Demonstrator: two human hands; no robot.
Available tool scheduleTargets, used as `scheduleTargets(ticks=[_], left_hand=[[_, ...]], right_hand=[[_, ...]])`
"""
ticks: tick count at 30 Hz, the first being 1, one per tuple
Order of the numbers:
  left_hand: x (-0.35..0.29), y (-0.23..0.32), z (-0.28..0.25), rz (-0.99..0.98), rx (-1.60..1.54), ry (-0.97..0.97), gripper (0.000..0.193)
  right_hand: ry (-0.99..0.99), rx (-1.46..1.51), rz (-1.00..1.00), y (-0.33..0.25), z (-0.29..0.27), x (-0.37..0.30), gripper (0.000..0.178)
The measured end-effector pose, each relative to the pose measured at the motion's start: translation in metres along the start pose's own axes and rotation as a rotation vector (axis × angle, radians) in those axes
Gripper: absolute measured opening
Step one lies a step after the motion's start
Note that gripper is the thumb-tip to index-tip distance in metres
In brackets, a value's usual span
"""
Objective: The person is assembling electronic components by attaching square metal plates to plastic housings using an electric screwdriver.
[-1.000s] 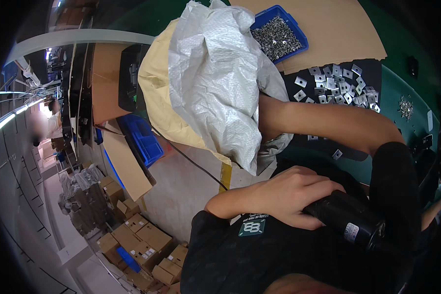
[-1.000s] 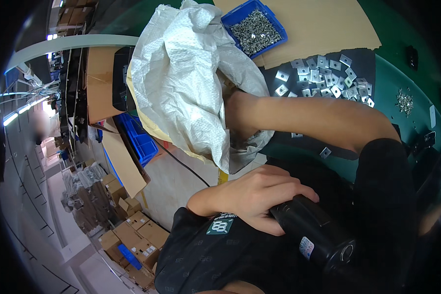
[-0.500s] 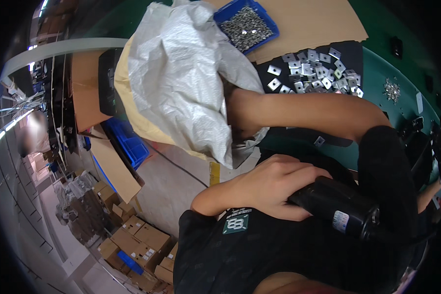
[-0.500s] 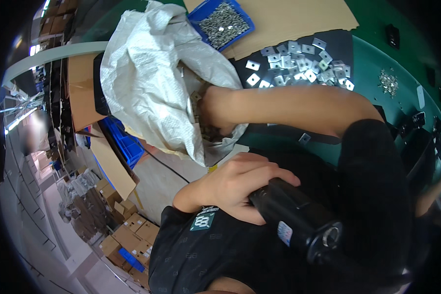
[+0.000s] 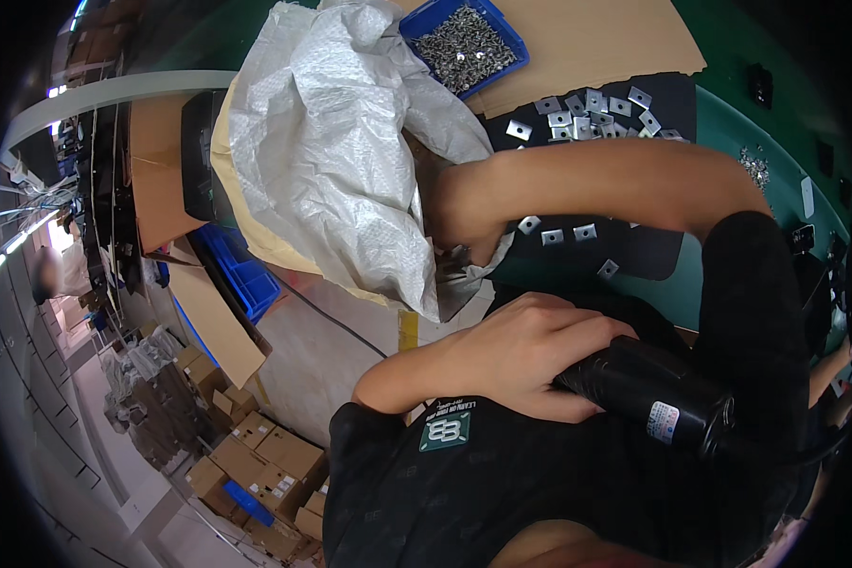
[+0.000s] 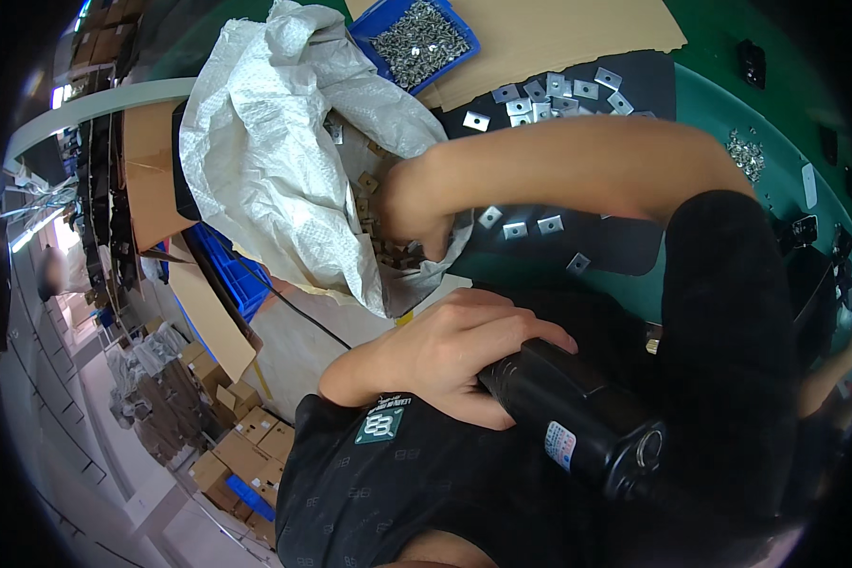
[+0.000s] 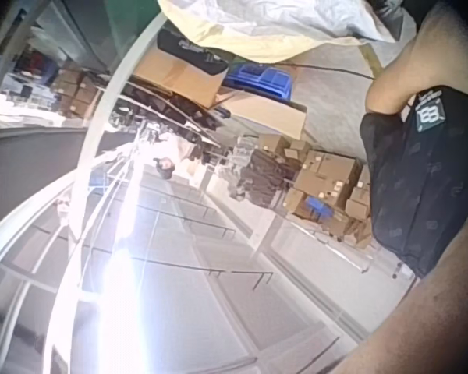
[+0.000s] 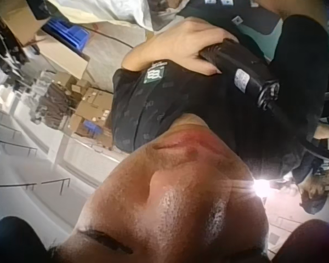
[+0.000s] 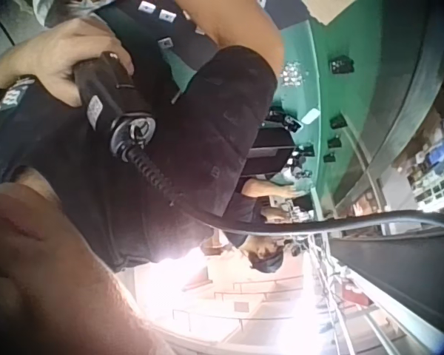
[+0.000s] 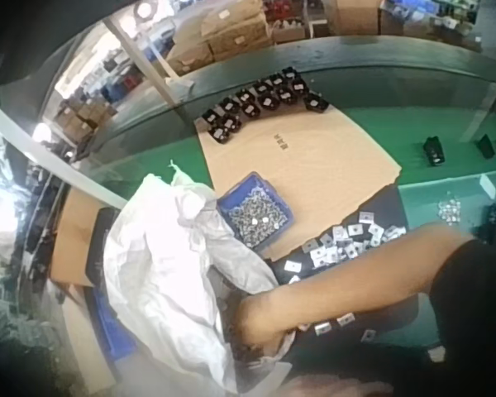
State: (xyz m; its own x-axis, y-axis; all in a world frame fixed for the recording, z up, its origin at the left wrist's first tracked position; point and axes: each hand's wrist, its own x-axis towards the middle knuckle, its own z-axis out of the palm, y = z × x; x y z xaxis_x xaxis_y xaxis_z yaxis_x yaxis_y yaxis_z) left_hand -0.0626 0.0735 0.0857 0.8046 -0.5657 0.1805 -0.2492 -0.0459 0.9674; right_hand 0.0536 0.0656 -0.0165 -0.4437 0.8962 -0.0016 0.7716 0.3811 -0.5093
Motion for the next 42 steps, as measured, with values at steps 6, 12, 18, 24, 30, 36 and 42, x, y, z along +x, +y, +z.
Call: scheduleTargets(ticks=[6,12,18,24,30,36,42], left_hand=[[-0.005,-0.009,0.001,-0.015,-0.079,0.034,0.044],[0.004,-0.015,0.001,0.017,-0.093,-0.067,0.049],[0.016,-0.019,0.006,0.058,-0.121,-0.157,0.05],[-0.001,-0.025,0.022,0.022,-0.19,-0.041,0.051],[-0.01,-0.025,0.03,-0.08,-0.256,-0.135,0.051],[-0.013,-0.022,0.028,-0.057,-0.192,-0.156,0.051],[-0.011,-0.018,0.029,-0.042,-0.17,-0.131,0.05]], right_hand=[[-0.289,-0.087,0.047,-0.015,-0.045,-0.032,0.032],[-0.008,-0.02,0.429,-0.012,-0.033,-0.115,0.031],[0.36,-0.061,0.511,-0.021,0.006,-0.141,0.031],[0.685,-0.008,0.762,-0.088,0.033,-0.151,0.047],[0.724,0.077,1.049,-0.127,0.089,-0.113,0.078],[0.779,-0.143,1.134,-0.09,0.098,-0.074,0.073],[0.867,-0.18,0.932,-0.065,0.089,-0.08,0.066]])
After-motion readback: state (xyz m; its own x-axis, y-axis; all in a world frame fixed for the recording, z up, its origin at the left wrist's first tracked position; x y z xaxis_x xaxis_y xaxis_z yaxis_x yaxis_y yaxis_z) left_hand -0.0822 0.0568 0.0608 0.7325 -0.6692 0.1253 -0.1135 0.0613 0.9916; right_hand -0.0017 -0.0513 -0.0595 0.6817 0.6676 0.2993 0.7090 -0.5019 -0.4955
